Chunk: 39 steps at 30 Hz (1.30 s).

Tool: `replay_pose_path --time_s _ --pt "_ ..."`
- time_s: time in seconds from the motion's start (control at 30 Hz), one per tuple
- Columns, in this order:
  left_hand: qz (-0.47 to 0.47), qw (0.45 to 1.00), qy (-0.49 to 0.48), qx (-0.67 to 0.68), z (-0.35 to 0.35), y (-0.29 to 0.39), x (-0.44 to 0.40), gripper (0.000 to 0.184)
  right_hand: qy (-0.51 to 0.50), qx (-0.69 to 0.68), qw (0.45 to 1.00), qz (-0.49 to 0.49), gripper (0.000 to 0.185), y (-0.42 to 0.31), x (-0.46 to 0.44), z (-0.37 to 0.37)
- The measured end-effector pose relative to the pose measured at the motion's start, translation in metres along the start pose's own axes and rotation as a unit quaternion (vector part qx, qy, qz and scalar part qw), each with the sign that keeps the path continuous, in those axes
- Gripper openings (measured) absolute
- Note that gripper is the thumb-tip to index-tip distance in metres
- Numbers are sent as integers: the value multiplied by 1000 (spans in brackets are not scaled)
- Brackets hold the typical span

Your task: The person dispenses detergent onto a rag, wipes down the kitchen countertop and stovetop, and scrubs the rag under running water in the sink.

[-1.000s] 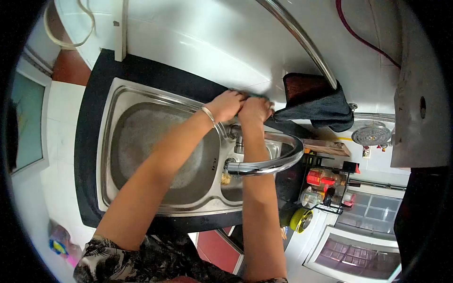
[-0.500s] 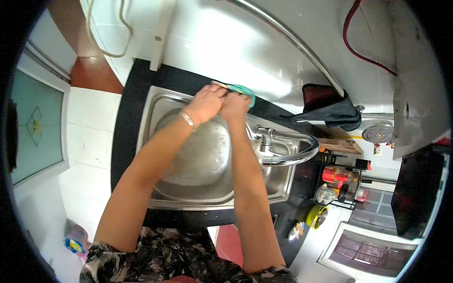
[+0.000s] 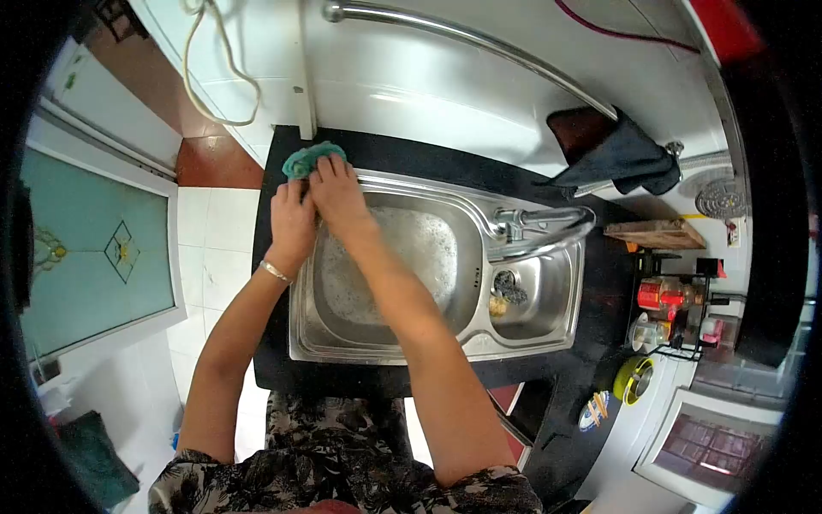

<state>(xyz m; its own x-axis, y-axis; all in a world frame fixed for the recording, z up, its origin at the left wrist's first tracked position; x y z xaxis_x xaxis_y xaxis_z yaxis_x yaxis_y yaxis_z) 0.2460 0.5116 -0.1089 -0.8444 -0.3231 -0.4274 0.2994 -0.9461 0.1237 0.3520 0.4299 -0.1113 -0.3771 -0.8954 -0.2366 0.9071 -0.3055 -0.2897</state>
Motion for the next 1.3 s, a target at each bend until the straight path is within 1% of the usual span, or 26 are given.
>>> replay_pose_path --time_s 0.1,0.13,0.17,0.2,0.23,0.27,0.3,0.33,0.37,0.4,0.5,0.53,0.63,0.7,0.73,0.77,0.8,0.87,0.93,0.97,1.03,1.07,1.13,1.17,1.23,1.3 --pt "-45 999 -13 -15 -47 53 -1 23 -7 31 999 -37 29 46 41 26" --pt "71 989 -14 132 -43 82 -13 20 11 48 997 -53 28 64 58 38" --pt "33 987 -10 156 -55 106 -18 21 27 64 995 -69 27 81 77 50" --pt "-8 984 -7 179 -65 130 -21 22 -32 107 985 -134 24 95 96 59" --pt "51 922 -140 356 -56 153 -30 23 -91 147 968 -180 21 110 108 65" --pt "11 922 -134 362 -58 171 -33 15 125 184 972 -72 15 121 130 70" --pt "-59 972 -63 220 -66 196 -33 17 62 111 981 -149 17 138 143 74" --pt "-128 989 -1 75 -78 219 -31 20 106 140 968 -180 21 141 157 76" --pt "-132 987 -29 90 -89 234 -34 24 53 177 955 -232 18 148 171 81" --pt "-141 981 -58 116 -94 248 -33 29 48 204 945 -249 18 157 185 79" --pt "-141 965 -161 149 -71 243 -39 30 -24 196 949 -246 20 135 188 106" --pt "-151 968 -145 136 -73 240 -36 27 -1 167 956 -241 23 134 189 102" --pt "-154 940 -238 188 -72 216 -15 27 62 41 968 -240 26 112 206 81" --pt "-172 955 -124 209 -88 196 -5 23 33 -88 910 -404 27 83 206 83" --pt "-174 949 -168 204 -68 185 -12 22 104 -113 907 -392 25 87 209 69" --pt "-176 941 -213 196 -50 178 -20 21 205 -270 840 -424 23 102 207 57" --pt "-146 954 -139 220 -39 177 -35 18 299 -418 738 -438 22 122 199 52" --pt "-190 950 1 247 1 174 -89 23 421 -487 655 -396 19 136 162 81" --pt "-244 932 155 221 59 186 -139 29 530 -323 726 -294 20 113 114 161" --pt "-294 908 234 189 76 190 -163 26 592 -221 741 -227 22 101 96 186" --pt "-319 913 247 63 66 195 -198 35 581 -31 810 -73 35 110 72 206" --pt "-331 907 261 4 60 197 -212 39 515 -10 855 -61 52 133 62 193" --pt "-357 876 308 -100 42 188 -222 48 461 51 884 -53 60 151 57 186" --pt "-371 878 279 -117 31 186 -220 52 449 66 889 -60 62 160 59 176" --pt "-385 885 216 -146 6 184 -206 61 490 51 867 -71 59 172 61 136" --pt "-428 876 134 -178 -28 166 -190 60 469 18 870 -150 52 158 70 85"
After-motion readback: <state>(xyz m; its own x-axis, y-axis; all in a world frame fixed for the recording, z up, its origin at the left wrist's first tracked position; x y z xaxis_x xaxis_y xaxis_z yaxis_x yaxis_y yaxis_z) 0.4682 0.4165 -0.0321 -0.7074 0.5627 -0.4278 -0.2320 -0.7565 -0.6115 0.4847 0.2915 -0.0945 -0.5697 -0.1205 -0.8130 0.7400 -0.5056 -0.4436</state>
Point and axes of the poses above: each hand's wrist, its own x-axis away from the middle knuckle, its own z-axis out of the back of the hand, y = z × x, the point moved 1 cm from there along -x, towards the middle knuckle, and after that the axes turned 12 degrees about -x, right-handed, at the moved point
